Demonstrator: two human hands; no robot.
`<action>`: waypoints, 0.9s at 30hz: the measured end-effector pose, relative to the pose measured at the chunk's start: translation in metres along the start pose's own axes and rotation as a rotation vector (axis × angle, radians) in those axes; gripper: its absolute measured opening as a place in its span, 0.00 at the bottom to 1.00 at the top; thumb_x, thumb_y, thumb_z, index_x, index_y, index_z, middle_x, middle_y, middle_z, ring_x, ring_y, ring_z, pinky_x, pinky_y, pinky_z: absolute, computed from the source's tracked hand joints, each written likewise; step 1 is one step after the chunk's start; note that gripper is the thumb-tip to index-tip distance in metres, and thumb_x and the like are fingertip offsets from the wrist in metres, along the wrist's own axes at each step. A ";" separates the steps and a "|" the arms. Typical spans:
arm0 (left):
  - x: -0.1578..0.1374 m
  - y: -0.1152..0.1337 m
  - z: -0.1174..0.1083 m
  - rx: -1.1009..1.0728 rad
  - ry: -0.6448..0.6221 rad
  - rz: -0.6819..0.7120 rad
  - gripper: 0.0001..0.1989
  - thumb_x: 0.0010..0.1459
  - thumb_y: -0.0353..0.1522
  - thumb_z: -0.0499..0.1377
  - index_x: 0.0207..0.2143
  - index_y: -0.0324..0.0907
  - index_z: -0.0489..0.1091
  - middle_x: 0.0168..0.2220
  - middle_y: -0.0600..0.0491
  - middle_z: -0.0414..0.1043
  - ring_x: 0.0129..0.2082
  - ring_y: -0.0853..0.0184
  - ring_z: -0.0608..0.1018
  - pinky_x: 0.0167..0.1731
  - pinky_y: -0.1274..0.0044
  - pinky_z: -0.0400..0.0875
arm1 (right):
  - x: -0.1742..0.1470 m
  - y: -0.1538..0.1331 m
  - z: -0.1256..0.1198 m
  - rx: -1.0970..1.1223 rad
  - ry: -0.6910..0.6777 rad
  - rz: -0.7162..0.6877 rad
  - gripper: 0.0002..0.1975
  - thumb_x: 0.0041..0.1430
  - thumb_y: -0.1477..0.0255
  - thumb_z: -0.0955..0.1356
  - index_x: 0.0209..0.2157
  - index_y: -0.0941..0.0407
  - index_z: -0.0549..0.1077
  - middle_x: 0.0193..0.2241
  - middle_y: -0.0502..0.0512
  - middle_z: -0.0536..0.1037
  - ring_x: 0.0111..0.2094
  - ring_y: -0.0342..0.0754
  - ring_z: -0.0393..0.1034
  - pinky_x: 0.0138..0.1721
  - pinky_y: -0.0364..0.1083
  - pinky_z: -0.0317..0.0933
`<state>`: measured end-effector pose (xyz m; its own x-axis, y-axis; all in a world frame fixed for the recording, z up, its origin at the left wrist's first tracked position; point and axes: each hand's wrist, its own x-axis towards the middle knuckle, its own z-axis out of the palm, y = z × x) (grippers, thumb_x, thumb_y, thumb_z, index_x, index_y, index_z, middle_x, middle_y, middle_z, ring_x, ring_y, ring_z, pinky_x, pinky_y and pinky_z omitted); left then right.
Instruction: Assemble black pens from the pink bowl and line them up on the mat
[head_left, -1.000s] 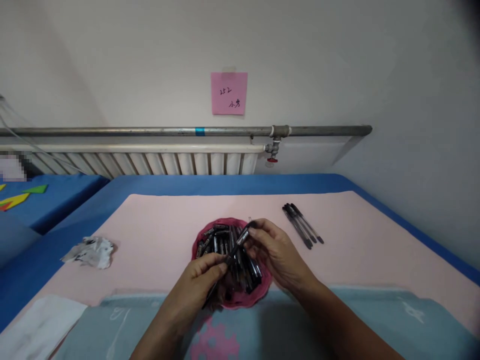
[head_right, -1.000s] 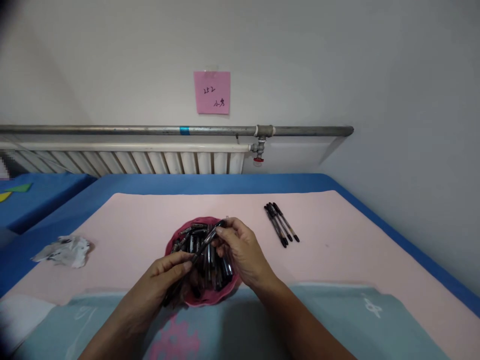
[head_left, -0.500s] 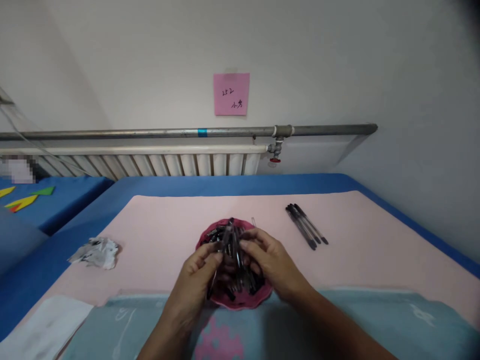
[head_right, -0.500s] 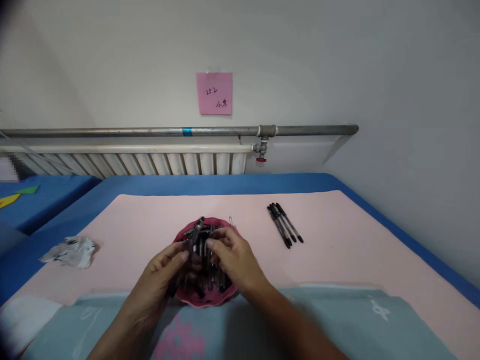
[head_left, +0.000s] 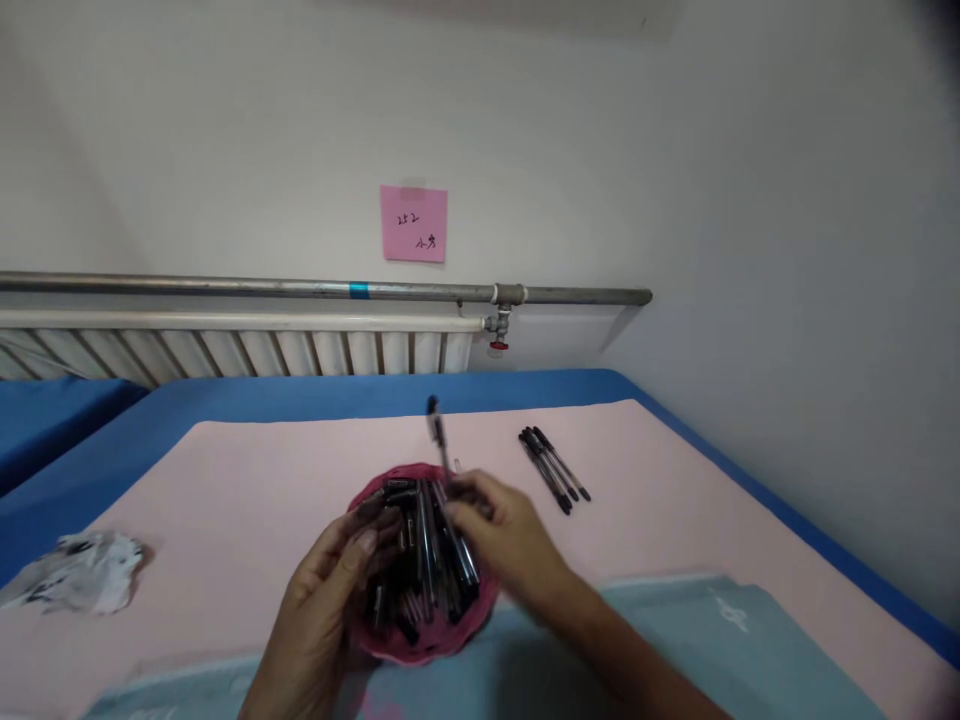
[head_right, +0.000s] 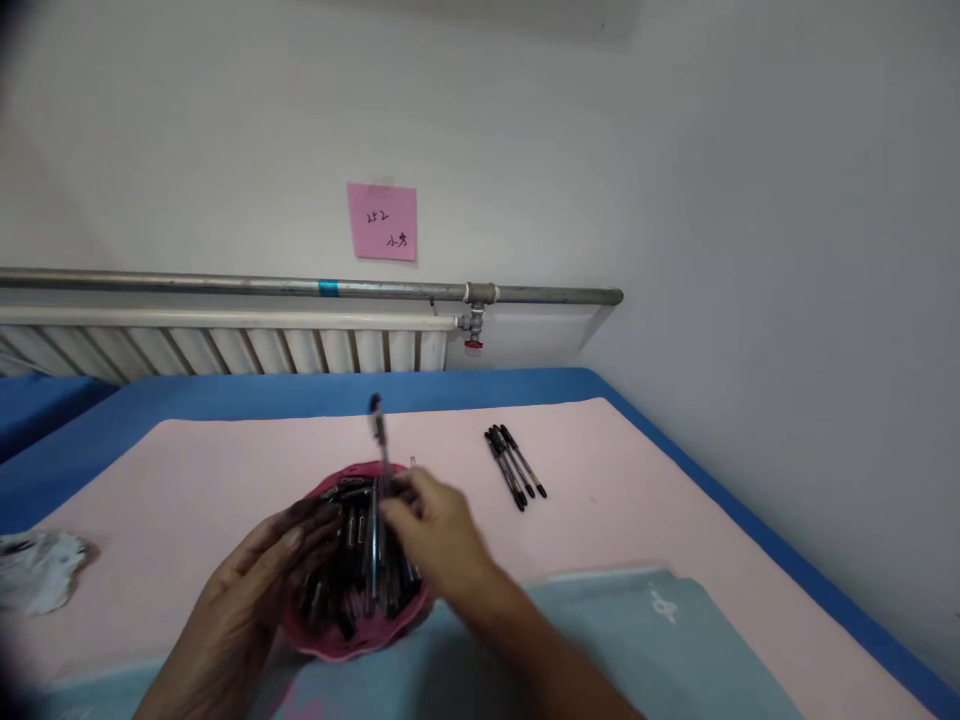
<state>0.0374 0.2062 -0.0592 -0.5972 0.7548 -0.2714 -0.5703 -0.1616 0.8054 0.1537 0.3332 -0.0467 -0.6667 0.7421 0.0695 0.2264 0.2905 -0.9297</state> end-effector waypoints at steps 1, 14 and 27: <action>0.001 0.001 -0.002 0.022 0.013 0.008 0.17 0.50 0.33 0.64 0.43 0.40 0.71 0.44 0.47 0.76 0.43 0.63 0.77 0.41 0.77 0.72 | 0.008 0.005 -0.014 -0.180 0.084 -0.007 0.08 0.57 0.71 0.62 0.37 0.55 0.71 0.34 0.53 0.77 0.34 0.47 0.70 0.35 0.45 0.61; 0.010 0.003 -0.013 0.074 0.038 0.013 0.14 0.46 0.33 0.65 0.37 0.38 0.72 0.32 0.47 0.78 0.33 0.65 0.79 0.31 0.78 0.72 | 0.030 0.061 -0.083 -1.023 0.086 0.279 0.13 0.48 0.83 0.60 0.34 0.64 0.72 0.30 0.69 0.75 0.31 0.57 0.71 0.27 0.47 0.52; 0.012 0.011 -0.013 0.162 0.156 0.142 0.14 0.45 0.34 0.64 0.36 0.38 0.71 0.27 0.53 0.76 0.26 0.71 0.75 0.29 0.81 0.69 | 0.030 0.042 -0.013 -0.712 0.076 -0.134 0.13 0.60 0.65 0.61 0.29 0.57 0.70 0.28 0.55 0.73 0.30 0.47 0.66 0.31 0.44 0.54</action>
<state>0.0166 0.2051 -0.0602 -0.7519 0.6223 -0.2177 -0.3843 -0.1454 0.9117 0.1528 0.3756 -0.0786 -0.6759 0.7050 0.2149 0.5710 0.6852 -0.4522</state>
